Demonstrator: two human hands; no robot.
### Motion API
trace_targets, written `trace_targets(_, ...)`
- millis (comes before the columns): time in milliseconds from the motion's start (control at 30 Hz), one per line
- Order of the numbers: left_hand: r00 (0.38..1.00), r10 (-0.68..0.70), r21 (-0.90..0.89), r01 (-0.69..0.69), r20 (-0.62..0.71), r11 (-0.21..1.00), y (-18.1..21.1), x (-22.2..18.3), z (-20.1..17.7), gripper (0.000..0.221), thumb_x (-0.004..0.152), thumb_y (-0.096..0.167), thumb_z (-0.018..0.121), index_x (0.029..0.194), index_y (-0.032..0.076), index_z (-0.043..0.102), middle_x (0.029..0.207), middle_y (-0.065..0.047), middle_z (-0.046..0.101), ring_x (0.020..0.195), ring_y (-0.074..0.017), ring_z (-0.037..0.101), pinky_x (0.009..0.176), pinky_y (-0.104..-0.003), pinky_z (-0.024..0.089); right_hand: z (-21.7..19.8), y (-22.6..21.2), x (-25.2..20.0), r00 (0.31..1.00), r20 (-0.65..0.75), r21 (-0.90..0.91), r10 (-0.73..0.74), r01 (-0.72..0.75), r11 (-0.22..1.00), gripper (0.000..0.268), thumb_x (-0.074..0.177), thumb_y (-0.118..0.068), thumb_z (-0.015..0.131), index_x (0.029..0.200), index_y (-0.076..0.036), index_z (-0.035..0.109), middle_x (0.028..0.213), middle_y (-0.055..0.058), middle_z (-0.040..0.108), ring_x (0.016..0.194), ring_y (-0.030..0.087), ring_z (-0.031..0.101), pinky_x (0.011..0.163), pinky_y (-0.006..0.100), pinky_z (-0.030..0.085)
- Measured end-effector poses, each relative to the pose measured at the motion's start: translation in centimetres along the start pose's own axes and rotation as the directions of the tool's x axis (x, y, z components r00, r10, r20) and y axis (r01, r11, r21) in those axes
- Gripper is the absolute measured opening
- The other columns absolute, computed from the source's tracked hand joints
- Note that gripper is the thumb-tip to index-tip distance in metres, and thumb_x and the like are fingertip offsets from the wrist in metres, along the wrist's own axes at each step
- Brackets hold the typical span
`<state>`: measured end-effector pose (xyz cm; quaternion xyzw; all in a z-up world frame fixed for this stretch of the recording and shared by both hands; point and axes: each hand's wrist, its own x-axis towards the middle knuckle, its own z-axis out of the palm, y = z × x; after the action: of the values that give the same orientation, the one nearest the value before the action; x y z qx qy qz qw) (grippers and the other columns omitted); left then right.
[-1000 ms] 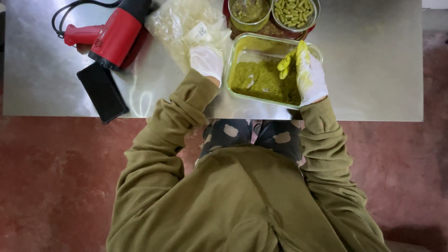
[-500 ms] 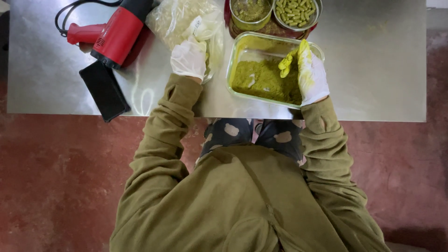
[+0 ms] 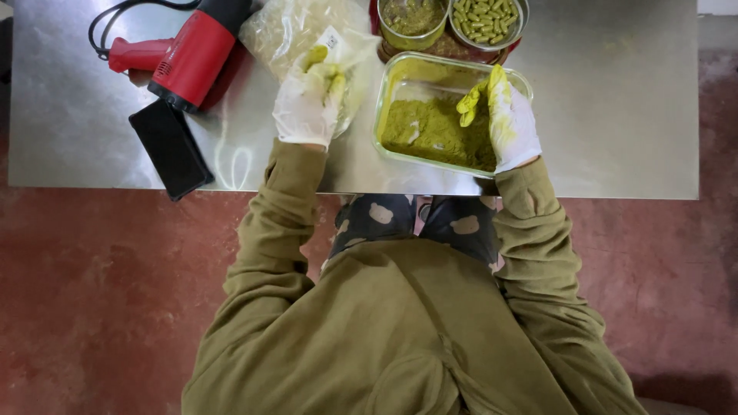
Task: Mixing and kneading a thick green paste in a plastic container using gloved hands
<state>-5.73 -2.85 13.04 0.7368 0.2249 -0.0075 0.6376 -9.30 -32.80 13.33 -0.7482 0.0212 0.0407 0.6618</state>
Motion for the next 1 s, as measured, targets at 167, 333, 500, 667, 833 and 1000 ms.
trace_targets(167,0.439,0.88,0.271,-0.882,0.182,0.385,0.2,-2.7,0.4,0.019,0.102,0.015,0.066,0.106,0.001,0.077,0.086,-0.014,0.08,0.074,-0.0205,0.079,0.065,-0.027,0.067,-0.5,2.1,0.6,0.997,0.046,-0.003,-0.062,0.063,0.998,0.062,0.108,-0.057,0.034,0.092,-0.005,0.064,0.082,0.009,0.07,0.073,0.016,0.065,0.081,0.029,0.054)
trace_targets(333,0.429,0.841,0.377,-0.877,0.33,0.299,1.6,-5.1,3.7,0.02,0.101,0.027,0.064,0.107,0.015,0.079,0.096,-0.005,0.079,0.08,-0.0164,0.074,0.075,-0.028,0.059,-0.6,1.3,0.0,0.978,0.145,-0.007,-0.15,0.153,0.988,0.055,0.112,-0.046,0.039,0.098,-0.003,0.068,0.083,0.009,0.07,0.072,0.015,0.064,0.076,0.027,0.053)
trace_targets(500,0.299,0.885,0.563,-0.825,0.357,0.052,0.2,-5.2,7.8,0.025,0.096,0.047,0.072,0.111,0.029,0.078,0.089,0.005,0.076,0.074,-0.0163,0.069,0.07,-0.034,0.053,-1.0,0.6,-0.5,0.959,0.154,-0.224,-0.236,0.267,0.937,0.052,0.114,-0.044,0.037,0.095,-0.008,0.069,0.084,0.003,0.07,0.078,0.017,0.064,0.085,0.031,0.051)
trace_targets(667,0.259,0.771,0.589,-0.788,0.582,-0.18,-0.5,-4.7,10.9,0.029,0.087,0.043,0.073,0.109,0.024,0.074,0.079,0.002,0.068,0.069,-0.0256,0.065,0.069,-0.041,0.052,-1.4,1.6,-0.2,0.891,0.223,-0.418,-0.396,0.454,0.787,0.035,0.111,-0.037,0.046,0.1,-0.004,0.052,0.095,0.014,0.061,0.085,0.031,0.055,0.08,0.045,0.043)
trace_targets(833,0.249,0.814,0.45,-0.893,0.524,-0.017,-0.5,-5.4,11.5,0.025,0.094,0.039,0.069,0.109,0.02,0.077,0.093,0.001,0.072,0.079,-0.0248,0.068,0.074,-0.039,0.053,-1.8,5.5,1.2,0.828,0.204,-0.418,-0.523,0.556,0.718,0.04,0.116,-0.035,0.037,0.114,0.001,0.054,0.102,0.017,0.059,0.092,0.034,0.057,0.085,0.046,0.045)
trace_targets(1000,0.24,0.894,0.276,-0.951,0.378,0.138,1.0,-7.5,11.1,0.019,0.097,0.024,0.069,0.111,0.013,0.077,0.105,-0.001,0.076,0.089,-0.0216,0.072,0.081,-0.034,0.057,-1.5,4.5,0.7,0.856,0.139,-0.362,-0.499,0.512,0.779,0.039,0.116,-0.033,0.038,0.113,0.001,0.056,0.104,0.014,0.063,0.095,0.029,0.061,0.088,0.043,0.05)
